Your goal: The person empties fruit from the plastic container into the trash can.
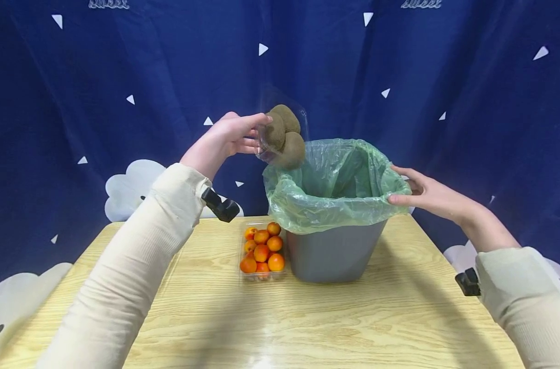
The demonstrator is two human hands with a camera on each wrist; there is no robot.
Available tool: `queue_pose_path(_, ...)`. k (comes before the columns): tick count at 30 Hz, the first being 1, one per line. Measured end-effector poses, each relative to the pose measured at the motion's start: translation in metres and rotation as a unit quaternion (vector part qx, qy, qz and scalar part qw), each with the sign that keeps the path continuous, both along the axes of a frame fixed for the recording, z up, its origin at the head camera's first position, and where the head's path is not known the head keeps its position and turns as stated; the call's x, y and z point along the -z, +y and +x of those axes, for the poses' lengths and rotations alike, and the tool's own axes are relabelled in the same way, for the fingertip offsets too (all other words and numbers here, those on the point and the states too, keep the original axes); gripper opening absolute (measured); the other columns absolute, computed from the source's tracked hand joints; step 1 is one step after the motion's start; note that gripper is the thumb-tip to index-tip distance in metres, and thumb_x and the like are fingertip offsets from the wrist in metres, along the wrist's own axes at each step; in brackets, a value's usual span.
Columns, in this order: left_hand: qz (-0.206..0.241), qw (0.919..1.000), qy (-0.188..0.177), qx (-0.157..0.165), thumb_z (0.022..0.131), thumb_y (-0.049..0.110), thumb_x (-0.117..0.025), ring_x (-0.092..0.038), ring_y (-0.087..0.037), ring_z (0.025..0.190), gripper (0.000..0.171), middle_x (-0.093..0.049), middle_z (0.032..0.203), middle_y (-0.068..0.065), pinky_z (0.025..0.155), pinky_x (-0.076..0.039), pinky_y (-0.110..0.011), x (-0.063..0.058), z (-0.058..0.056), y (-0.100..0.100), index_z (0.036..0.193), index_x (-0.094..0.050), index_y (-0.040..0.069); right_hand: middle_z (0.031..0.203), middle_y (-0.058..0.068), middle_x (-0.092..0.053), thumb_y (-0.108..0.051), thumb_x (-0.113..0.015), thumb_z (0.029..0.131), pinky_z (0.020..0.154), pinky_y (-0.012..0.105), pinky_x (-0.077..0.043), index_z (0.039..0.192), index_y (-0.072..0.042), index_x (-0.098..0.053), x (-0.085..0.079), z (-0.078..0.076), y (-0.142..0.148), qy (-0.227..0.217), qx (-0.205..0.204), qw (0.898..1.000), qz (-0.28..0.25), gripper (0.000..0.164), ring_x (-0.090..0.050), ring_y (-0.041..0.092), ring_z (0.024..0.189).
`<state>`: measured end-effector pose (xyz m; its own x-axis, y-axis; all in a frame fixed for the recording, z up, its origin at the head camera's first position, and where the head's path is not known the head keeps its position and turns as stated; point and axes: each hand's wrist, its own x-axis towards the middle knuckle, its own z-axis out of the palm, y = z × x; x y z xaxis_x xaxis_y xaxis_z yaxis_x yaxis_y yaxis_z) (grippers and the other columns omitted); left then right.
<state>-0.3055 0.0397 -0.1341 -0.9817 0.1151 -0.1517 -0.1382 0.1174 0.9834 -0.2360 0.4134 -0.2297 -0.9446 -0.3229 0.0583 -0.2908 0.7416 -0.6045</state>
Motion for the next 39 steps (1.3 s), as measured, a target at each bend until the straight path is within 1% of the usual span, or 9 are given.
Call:
queue_pose_path(3,-0.013,0.9996,0.024,-0.001,0.081,0.023,-0.065,-0.057,-0.019,0.094,0.047,-0.053,0.112,-0.008,0.077,-0.052,-0.027,0.003,0.002,0.007,0.118,-0.045,0.004,0.124,0.002,-0.047,-0.017,-0.052,0.092,0.078,0.004,-0.036,0.146,-0.018,-0.013,0.002,0.000,0.000,0.003,-0.004,1.000,-0.012,0.067,-0.047,-0.010,0.101)
queue_pose_path(5,-0.018,0.9985,0.051,-0.004,0.080,0.023,-0.066,-0.052,-0.016,0.080,0.036,-0.050,0.095,-0.003,0.070,-0.051,-0.025,0.005,0.002,0.011,0.104,-0.049,0.003,0.125,0.002,-0.047,-0.017,-0.052,0.092,0.078,0.004,-0.035,0.146,-0.018,-0.013,0.002,0.001,0.000,0.003,-0.006,1.000,-0.015,0.067,-0.047,-0.009,0.102)
queue_pose_path(7,-0.022,0.9969,0.076,-0.005,0.079,0.022,-0.067,-0.049,-0.014,0.077,0.035,-0.046,0.091,-0.001,0.070,-0.051,-0.025,0.008,0.002,0.014,0.102,-0.050,0.002,0.127,0.004,-0.046,-0.017,-0.052,0.092,0.078,0.004,-0.035,0.146,-0.018,-0.013,0.002,0.001,0.000,0.002,-0.007,1.000,-0.017,0.067,-0.046,-0.010,0.102)
queue_pose_path(12,-0.025,0.9944,0.103,0.001,0.080,0.018,-0.068,-0.054,-0.012,0.090,0.055,-0.050,0.119,-0.006,0.074,-0.051,-0.023,0.013,0.001,0.019,0.127,-0.045,0.002,0.130,0.012,-0.042,-0.015,-0.051,0.093,0.079,0.004,-0.036,0.146,-0.017,-0.011,0.003,0.000,0.001,-0.005,-0.015,1.000,-0.025,0.067,-0.045,-0.010,0.103)
queue_pose_path(15,-0.029,0.9941,0.104,0.011,0.079,0.016,-0.068,-0.054,-0.012,0.096,0.060,-0.048,0.129,-0.004,0.076,-0.048,-0.022,0.015,0.001,0.022,0.133,-0.042,0.006,0.133,0.013,-0.040,-0.016,-0.051,0.093,0.078,0.004,-0.035,0.147,-0.018,-0.010,0.002,0.001,0.001,-0.008,-0.014,1.000,-0.021,0.067,-0.044,-0.011,0.103)
queue_pose_path(21,-0.044,0.9876,0.146,0.037,0.077,0.011,-0.070,-0.048,-0.017,0.117,0.065,-0.047,0.132,-0.005,0.096,-0.042,-0.028,0.020,0.002,0.030,0.135,-0.040,0.010,0.136,0.015,-0.037,-0.019,-0.051,0.093,0.078,0.003,-0.033,0.147,-0.022,-0.009,0.001,0.000,0.001,-0.012,-0.010,1.000,-0.014,0.068,-0.041,-0.013,0.104)
queue_pose_path(27,-0.042,0.9819,0.178,0.049,0.073,0.003,-0.073,-0.047,-0.019,0.117,0.065,-0.048,0.129,-0.006,0.096,-0.041,-0.029,0.026,0.002,0.040,0.132,-0.044,0.011,0.137,0.013,-0.037,-0.020,-0.050,0.093,0.080,0.005,-0.034,0.147,-0.025,-0.008,0.002,0.002,0.002,-0.016,-0.005,1.000,-0.009,0.068,-0.040,-0.012,0.105)
queue_pose_path(31,-0.022,0.9798,0.193,0.045,0.071,0.000,-0.073,-0.047,-0.020,0.116,0.068,-0.048,0.128,-0.005,0.095,-0.041,-0.028,0.028,0.003,0.037,0.131,-0.045,0.012,0.139,0.013,-0.035,-0.022,-0.050,0.094,0.088,0.018,-0.035,0.146,-0.028,-0.007,0.002,0.001,0.001,-0.023,-0.003,1.000,-0.003,0.068,-0.038,-0.013,0.105)
queue_pose_path(39,-0.002,0.9804,0.192,0.045,0.071,0.003,-0.074,-0.049,-0.018,0.114,0.069,-0.047,0.130,-0.003,0.094,-0.042,-0.029,0.030,0.004,0.026,0.132,-0.044,0.014,0.135,0.015,-0.038,-0.020,-0.049,0.094,0.078,0.005,-0.033,0.147,-0.023,-0.008,0.003,0.001,0.000,-0.014,-0.007,1.000,-0.007,0.067,-0.042,-0.013,0.104)
